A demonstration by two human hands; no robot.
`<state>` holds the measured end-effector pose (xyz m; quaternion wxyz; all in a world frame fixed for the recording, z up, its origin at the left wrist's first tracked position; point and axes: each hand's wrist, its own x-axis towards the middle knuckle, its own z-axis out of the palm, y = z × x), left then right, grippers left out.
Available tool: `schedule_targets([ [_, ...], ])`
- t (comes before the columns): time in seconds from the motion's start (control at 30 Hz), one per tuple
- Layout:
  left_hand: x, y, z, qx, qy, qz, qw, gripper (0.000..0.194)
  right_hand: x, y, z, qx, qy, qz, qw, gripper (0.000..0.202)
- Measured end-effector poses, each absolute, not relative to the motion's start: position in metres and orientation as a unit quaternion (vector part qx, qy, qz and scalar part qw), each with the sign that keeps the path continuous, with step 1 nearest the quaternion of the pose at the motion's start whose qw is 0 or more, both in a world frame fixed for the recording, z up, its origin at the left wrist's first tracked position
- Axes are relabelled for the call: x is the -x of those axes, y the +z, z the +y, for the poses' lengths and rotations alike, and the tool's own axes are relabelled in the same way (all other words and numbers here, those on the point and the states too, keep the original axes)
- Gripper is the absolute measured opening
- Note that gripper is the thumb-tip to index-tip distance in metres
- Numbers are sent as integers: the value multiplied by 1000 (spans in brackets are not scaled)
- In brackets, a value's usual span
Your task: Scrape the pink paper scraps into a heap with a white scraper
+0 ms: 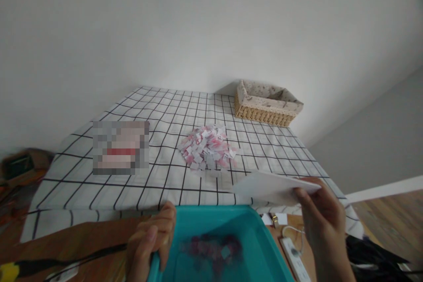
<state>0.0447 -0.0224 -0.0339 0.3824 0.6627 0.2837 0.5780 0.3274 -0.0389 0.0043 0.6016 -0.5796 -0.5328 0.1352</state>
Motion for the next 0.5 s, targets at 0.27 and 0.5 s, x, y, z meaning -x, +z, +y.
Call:
schedule_targets([
  [0.27,-44,-32,-19,-684,573,260,369,59,-317,9,-31,605,111,-563,551,8],
  [0.5,-45,-31,-20,-671,584,260,374,58,-329,13,-29,607,104,-509,602,19],
])
